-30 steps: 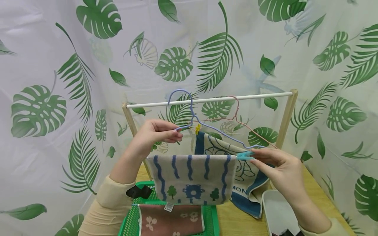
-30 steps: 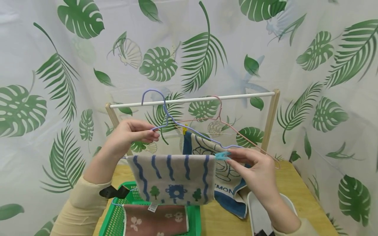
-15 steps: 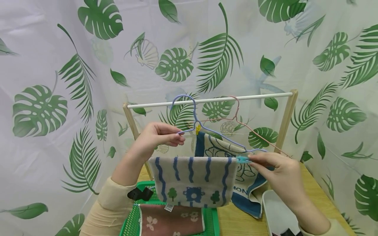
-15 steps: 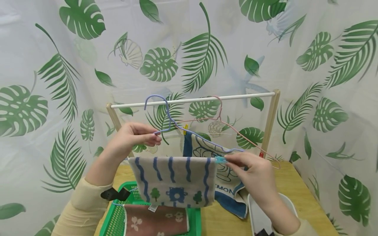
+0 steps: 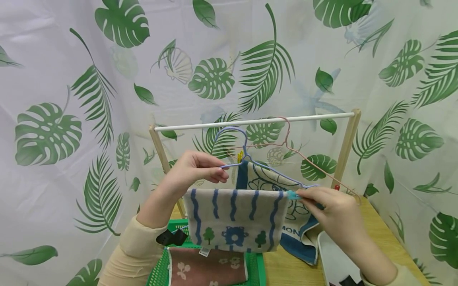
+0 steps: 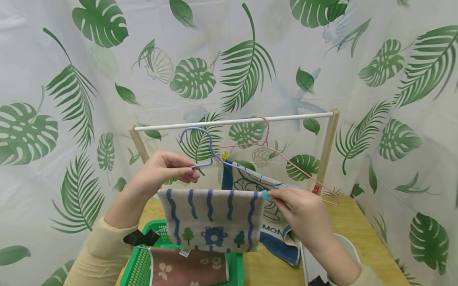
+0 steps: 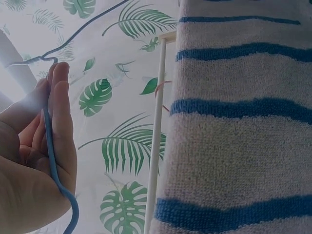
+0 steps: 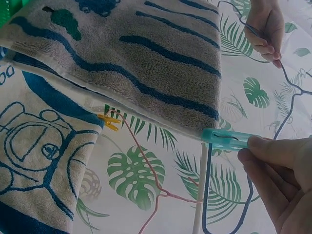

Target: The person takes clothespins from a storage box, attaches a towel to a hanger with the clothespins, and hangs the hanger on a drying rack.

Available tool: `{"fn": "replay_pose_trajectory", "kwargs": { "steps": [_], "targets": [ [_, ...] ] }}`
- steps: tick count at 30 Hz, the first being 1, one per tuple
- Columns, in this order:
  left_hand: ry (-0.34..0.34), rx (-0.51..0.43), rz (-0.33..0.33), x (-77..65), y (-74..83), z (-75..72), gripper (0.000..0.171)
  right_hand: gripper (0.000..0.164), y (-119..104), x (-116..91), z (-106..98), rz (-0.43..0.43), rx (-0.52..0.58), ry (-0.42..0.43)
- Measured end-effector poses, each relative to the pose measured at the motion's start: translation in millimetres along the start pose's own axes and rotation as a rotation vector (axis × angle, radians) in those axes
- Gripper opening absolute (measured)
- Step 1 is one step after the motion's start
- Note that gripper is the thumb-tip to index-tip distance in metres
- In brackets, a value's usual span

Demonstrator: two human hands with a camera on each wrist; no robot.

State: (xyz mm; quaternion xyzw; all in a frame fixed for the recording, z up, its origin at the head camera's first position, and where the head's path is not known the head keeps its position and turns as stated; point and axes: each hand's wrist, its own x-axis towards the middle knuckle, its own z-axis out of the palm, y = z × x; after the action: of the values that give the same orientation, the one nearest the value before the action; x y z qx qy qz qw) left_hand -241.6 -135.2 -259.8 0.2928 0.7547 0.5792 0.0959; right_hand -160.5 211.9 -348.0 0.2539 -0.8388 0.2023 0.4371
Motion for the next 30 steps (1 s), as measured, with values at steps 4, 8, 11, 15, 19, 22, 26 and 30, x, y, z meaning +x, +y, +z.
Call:
{"fn": "replay_pose_trajectory", "kwargs": {
  "steps": [4,8,11,15,19,22,26,30],
  "targets": [
    [-0.019,0.010,0.008,-0.7,2.7,1.9,0.023,0.035,-2.2,0.5,1.2,-0.017,-0.032,-0.011],
    [-0.021,0.010,0.010,-1.2,4.7,3.7,0.021,0.034,-3.9,1.0,3.7,-0.037,-0.048,-0.016],
    [-0.021,0.001,0.017,-1.7,6.1,5.1,0.021,0.034,-4.6,0.9,5.9,-0.044,-0.052,-0.016],
    [-0.010,-0.001,0.016,-2.4,7.5,6.4,0.021,0.039,-4.5,-0.5,8.5,-0.056,-0.065,-0.020],
    [0.015,-0.001,-0.005,-1.8,6.7,6.4,0.022,0.045,-3.3,-3.3,11.3,-0.085,-0.081,-0.015],
    [0.024,-0.013,-0.015,-0.7,3.9,5.5,0.022,0.027,-3.6,-5.3,14.9,-0.078,-0.074,0.018],
    [0.022,-0.041,-0.009,0.7,-0.8,4.0,0.023,0.064,-5.6,-7.1,20.5,-0.042,-0.062,0.083],
    [0.020,-0.060,-0.011,1.7,-3.7,3.9,0.022,0.064,-7.0,-8.6,24.0,-0.022,-0.081,0.113]
  ]
}}
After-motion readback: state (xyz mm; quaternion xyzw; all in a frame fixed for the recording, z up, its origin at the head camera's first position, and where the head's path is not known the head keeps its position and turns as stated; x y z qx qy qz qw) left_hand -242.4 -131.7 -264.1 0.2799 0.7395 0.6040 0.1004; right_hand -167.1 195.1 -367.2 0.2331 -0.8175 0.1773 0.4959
